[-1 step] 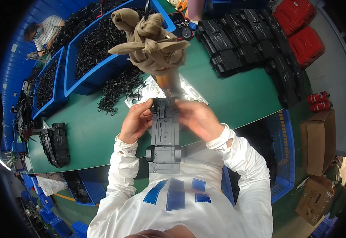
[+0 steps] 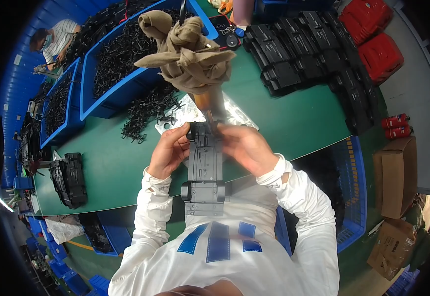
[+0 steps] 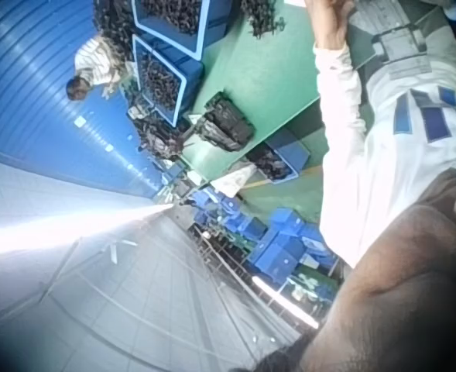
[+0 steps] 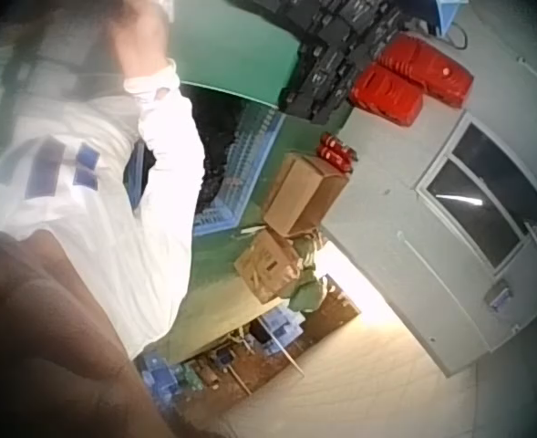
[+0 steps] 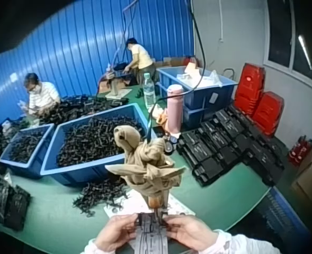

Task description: Assembling parts of a toy truck and using a pneumatic screwdriver to secure them.

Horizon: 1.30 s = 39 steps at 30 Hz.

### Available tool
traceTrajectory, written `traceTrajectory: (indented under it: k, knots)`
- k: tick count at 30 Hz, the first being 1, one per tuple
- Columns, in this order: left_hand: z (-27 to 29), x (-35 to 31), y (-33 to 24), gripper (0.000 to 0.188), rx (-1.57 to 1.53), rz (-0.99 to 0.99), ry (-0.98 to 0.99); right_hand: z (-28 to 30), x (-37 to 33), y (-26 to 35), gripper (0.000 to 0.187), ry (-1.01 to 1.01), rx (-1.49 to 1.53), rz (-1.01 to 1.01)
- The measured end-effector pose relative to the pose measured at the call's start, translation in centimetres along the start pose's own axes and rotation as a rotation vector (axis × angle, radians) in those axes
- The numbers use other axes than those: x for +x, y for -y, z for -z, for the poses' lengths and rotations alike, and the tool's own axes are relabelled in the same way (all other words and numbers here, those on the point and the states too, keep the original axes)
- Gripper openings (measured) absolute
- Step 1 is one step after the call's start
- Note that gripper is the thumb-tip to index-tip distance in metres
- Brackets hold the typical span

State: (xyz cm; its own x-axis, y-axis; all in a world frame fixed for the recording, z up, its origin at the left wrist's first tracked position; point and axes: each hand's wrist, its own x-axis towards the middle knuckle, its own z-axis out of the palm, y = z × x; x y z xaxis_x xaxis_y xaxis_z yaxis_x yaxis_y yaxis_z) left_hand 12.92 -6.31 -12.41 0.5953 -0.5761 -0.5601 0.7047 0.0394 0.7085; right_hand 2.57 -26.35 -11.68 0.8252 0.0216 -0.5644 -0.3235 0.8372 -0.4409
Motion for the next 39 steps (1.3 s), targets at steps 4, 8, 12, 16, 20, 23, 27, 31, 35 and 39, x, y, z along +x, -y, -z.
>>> traceTrajectory:
  k: [4,8,12,16,20,23,27,31,35,39]
  knots:
    - [-0.18,-0.14,-0.14,0.026,-0.006,0.002,0.005,-0.03,0.01,0.03,0.025,-0.001,0.000,0.000]
    - [0.00,-0.01,0.01,0.025,-0.018,-0.005,0.013,-0.03,-0.01,0.01,0.025,0.007,-0.013,-0.004]
    - [-0.12,-0.08,-0.05,0.025,-0.021,-0.001,0.014,-0.01,0.00,0.00,0.025,0.007,-0.020,-0.002]
    - [-0.28,-0.09,-0.01,0.026,-0.022,-0.004,-0.005,0.15,0.12,-0.07,0.025,-0.003,-0.018,-0.004]
    - [-0.15,-0.13,-0.14,0.028,-0.013,0.004,0.014,-0.22,-0.10,0.04,0.023,-0.006,-0.015,-0.002]
    - [-0.20,-0.15,-0.17,0.030,-0.010,0.004,-0.002,-0.58,-0.29,0.14,0.021,-0.013,-0.010,0.000]
    - [-0.24,-0.21,-0.26,0.031,-0.014,0.002,0.008,-0.25,-0.14,0.10,0.026,-0.011,-0.023,0.000]
    - [-0.35,-0.25,-0.33,0.031,-0.012,0.001,0.010,0.07,0.09,-0.07,0.025,-0.016,-0.017,-0.003]
    - [-0.19,-0.09,-0.10,0.031,-0.013,-0.006,0.006,-0.07,0.01,-0.03,0.025,-0.015,-0.011,-0.002]
    - [-0.41,-0.27,-0.28,0.031,-0.005,-0.002,-0.003,-0.11,-0.01,0.01,0.025,-0.014,-0.008,-0.002]
